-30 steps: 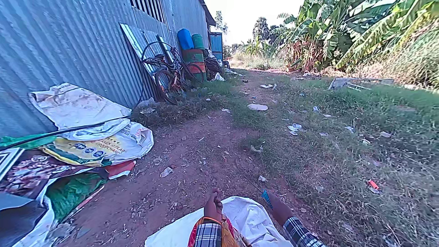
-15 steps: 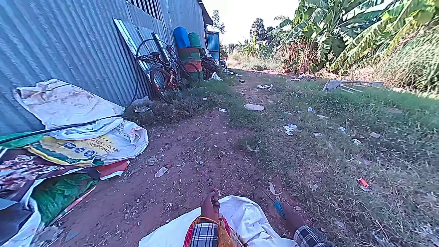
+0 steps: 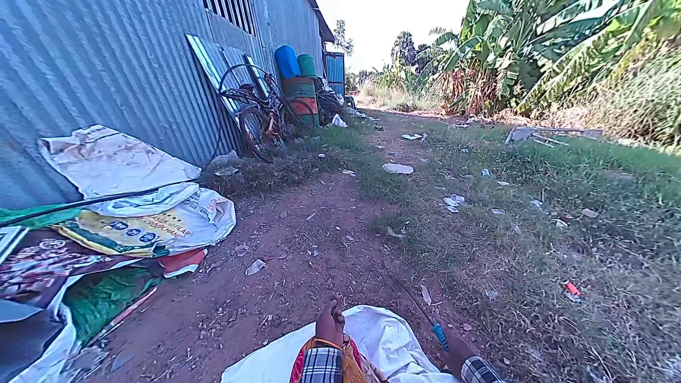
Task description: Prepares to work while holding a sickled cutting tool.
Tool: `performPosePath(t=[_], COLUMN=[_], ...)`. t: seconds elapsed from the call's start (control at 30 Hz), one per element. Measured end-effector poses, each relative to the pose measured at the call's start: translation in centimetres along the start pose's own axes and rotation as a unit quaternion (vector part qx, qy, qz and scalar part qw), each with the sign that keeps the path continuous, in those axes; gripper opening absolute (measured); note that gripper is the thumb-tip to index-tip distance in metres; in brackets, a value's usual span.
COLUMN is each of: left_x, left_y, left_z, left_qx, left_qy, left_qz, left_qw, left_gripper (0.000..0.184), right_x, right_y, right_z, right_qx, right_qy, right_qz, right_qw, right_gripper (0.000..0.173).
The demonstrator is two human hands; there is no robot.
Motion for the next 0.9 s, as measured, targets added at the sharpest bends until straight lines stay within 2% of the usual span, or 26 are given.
performPosePath(t=[0.03, 0.07, 0.13, 0.2, 0.27, 0.4, 0.47, 0.57, 0.67, 0.73, 0.83, 0.9], left_x=[-0.3, -0.4, -0.2, -0.2, -0.2, -0.2, -0.1, -0.1, -0.2, -0.4, -0.2, 0.0], left_y=[0.1, 0.2, 0.2, -0.3, -0.4, -0.2, -0.2, -0.2, -0.1, 0.1, -0.5, -0.3], left_z=[0.0, 0.2, 0.8, 1.0, 0.7, 0.4, 0.2, 0.1, 0.3, 0.2, 0.3, 0.3], left_qx=[0.0, 0.001, 0.006, 0.018, 0.031, 0.026, 0.03, 0.029, 0.022, 0.017, 0.006, 0.017], left_qy=[0.001, -0.001, -0.008, -0.012, -0.007, 0.005, 0.009, 0.001, -0.006, -0.003, -0.006, -0.009], left_qz=[-0.002, -0.003, -0.004, -0.008, -0.01, -0.001, 0.005, 0.011, 0.009, 0.006, -0.005, -0.004], left_qw=[1.0, 1.0, 1.0, 1.0, 0.999, 1.0, 0.999, 1.0, 1.0, 1.0, 1.0, 1.0], left_gripper=[0.019, 0.019, 0.02, 0.021, 0.02, 0.02, 0.021, 0.021, 0.021, 0.019, 0.02, 0.019], right_x=[-1.5, -2.7, -3.6, -3.3, -2.5, 0.8, 2.6, 3.8, 0.8, -2.8, -4.1, -4.0], right_y=[-1.2, -1.9, -1.9, -1.9, -3.8, -9.5, -11.5, -10.1, -4.4, -2.7, -1.0, -1.4], right_z=[-0.8, -1.4, -2.4, -3.8, -6.5, -13.5, -14.7, -11.3, -4.2, -2.6, -1.6, -0.7], right_qx=[0.041, 0.068, 0.076, 0.082, 0.102, 0.141, 0.129, 0.082, 0.089, 0.113, 0.079, 0.077], right_qy=[-0.169, -0.212, -0.196, -0.171, -0.144, -0.035, -0.012, -0.062, -0.168, -0.191, -0.198, -0.212], right_qz=[0.113, 0.178, 0.211, 0.203, 0.19, 0.119, 0.074, 0.073, 0.159, 0.192, 0.224, 0.235], right_qw=[0.978, 0.959, 0.955, 0.961, 0.966, 0.982, 0.989, 0.992, 0.969, 0.956, 0.951, 0.945], right_gripper=[0.068, 0.068, 0.066, 0.064, 0.066, 0.058, 0.058, 0.059, 0.069, 0.072, 0.07, 0.068])
Point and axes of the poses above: each hand's wrist, its own x-axis towards the middle knuckle, its own z-axis out of the palm, y = z × x, the point moved 9 cm from there along x, towards the middle knuckle, and after that the axes turned 12 degrees about -x, right-handed, at the moved point
